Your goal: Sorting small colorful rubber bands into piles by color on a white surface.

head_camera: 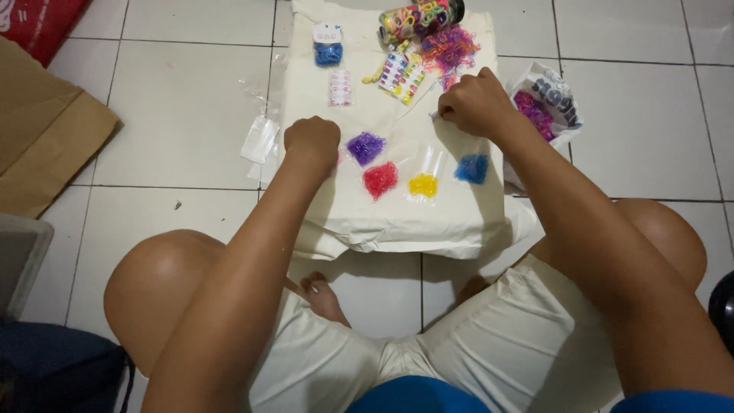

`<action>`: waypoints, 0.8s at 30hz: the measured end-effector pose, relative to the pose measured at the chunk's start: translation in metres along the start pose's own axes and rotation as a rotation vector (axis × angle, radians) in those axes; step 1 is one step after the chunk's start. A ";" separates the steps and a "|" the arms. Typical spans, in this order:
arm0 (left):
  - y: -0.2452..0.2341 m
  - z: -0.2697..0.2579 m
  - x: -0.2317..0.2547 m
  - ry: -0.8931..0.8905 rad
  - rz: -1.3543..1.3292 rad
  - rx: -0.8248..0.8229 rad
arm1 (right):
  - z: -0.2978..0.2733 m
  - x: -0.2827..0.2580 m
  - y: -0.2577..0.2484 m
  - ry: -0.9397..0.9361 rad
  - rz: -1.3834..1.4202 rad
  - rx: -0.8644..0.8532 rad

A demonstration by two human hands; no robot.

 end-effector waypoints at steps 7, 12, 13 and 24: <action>-0.009 0.002 0.033 0.162 0.117 0.365 | 0.002 -0.009 -0.006 -0.024 0.104 0.047; -0.008 -0.003 0.045 0.239 0.135 0.494 | 0.005 -0.009 -0.001 -0.038 0.135 0.054; -0.008 -0.004 0.046 0.249 0.144 0.502 | 0.005 -0.007 -0.005 -0.007 0.138 0.071; -0.001 0.002 0.047 0.287 0.173 0.473 | 0.003 -0.017 -0.008 0.024 0.179 0.073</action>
Point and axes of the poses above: each hand's wrist, its own z-axis towards the middle knuckle, its own y-axis out of the palm, x = y × z, the point moved 6 cm from there along z, towards the middle knuckle, and after that the axes turned 1 degree about -x, right-handed, at the moved point
